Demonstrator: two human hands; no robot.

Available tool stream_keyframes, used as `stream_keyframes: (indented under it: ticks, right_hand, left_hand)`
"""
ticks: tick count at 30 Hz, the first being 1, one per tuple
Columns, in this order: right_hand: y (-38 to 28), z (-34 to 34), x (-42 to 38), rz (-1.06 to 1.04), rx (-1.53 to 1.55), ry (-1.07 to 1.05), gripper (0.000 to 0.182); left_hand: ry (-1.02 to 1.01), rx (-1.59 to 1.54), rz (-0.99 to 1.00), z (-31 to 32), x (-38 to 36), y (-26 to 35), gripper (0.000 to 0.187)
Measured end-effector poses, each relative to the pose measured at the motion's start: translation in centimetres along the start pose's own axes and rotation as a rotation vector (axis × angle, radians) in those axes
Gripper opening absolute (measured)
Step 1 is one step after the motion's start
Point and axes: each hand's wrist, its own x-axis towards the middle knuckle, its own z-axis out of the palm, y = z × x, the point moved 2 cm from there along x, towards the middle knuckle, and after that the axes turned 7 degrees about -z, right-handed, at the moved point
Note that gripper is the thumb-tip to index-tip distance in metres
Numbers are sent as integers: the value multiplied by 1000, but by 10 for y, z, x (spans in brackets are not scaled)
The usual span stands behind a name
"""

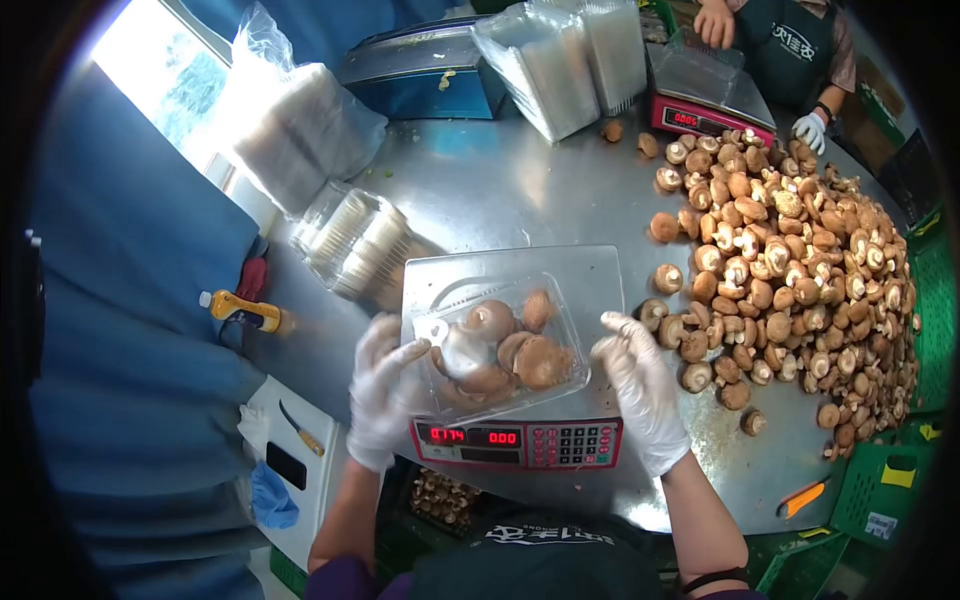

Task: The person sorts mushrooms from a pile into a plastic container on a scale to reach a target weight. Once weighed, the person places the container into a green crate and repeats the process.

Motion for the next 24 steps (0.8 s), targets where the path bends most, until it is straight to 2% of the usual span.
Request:
stream_keyframes:
  ticks: [1, 2, 3, 4, 5, 6, 7, 9, 10, 13, 15, 16, 17, 18, 19, 20, 21, 22, 23, 24]
  right_hand:
    - [0, 1, -3, 32, -9, -35, 41]
    - [2, 4, -14, 126, -194, -213, 36]
    - [7, 5, -16, 203, -63, -201, 32]
    - [13, 8, -18, 281, 67, -190, 28]
    - [17, 10, -20, 359, 195, -184, 25]
    - [9, 17, -17, 367, 243, -117, 11]
    - [10, 17, -14, 362, 266, -128, 11]
    - [19, 14, -9, 350, 311, -141, 13]
    - [29, 16, -7, 371, 501, -119, 16]
    - [31, 13, -6, 378, 469, -119, 16]
    - [11, 7, -6, 422, 341, -141, 24]
    - [5, 4, -4, 444, 278, -152, 28]
    - [14, -14, 1, 374, 212, -221, 43]
    - [9, -26, 5, 308, 127, -143, 40]
    - [11, -44, 9, 262, 45, -36, 34]
    - [14, -59, 16, 228, 76, 66, 28]
    - [10, -73, 20, 195, 123, 129, 25]
    - [5, -81, 25, 174, 128, 224, 26]
    - [7, -91, 31, 136, 123, 233, 30]
    - [4, -96, 38, 116, 117, 202, 31]
  left_hand:
    - [-5, 81, 4, 2, -13, 4, 29]
    - [11, -118, -203, 16, -48, 1, 38]
    - [27, -318, -410, 34, -78, -2, 51]
    - [-5, -558, -565, 38, -82, 2, 48]
    - [21, -643, -657, 40, -85, 8, 43]
    - [51, -729, -746, 42, -83, 14, 39]
    - [81, -817, -830, 44, -79, 20, 34]
    - [111, -829, -779, 45, -74, 22, 25]
    - [103, -841, -763, 48, -76, 12, 24]
    - [69, -841, -766, 46, -67, 10, 28]
    - [52, -830, -792, 38, -57, 11, 32]
    - [21, -684, -727, 23, -52, 2, 40]
    - [94, -626, -676, 1, -40, -4, 39]
    - [241, -424, -604, -21, -27, -25, 36]
    - [328, -446, -544, -47, -12, -31, 29]
    - [401, -270, -397, -70, 5, -49, 25]
    - [472, -154, -334, -83, 25, -54, 22]
    - [481, -113, -271, -90, 46, -68, 24]
    - [450, -40, -244, -91, 66, -75, 28]
    - [364, 121, -297, -89, 81, -84, 31]
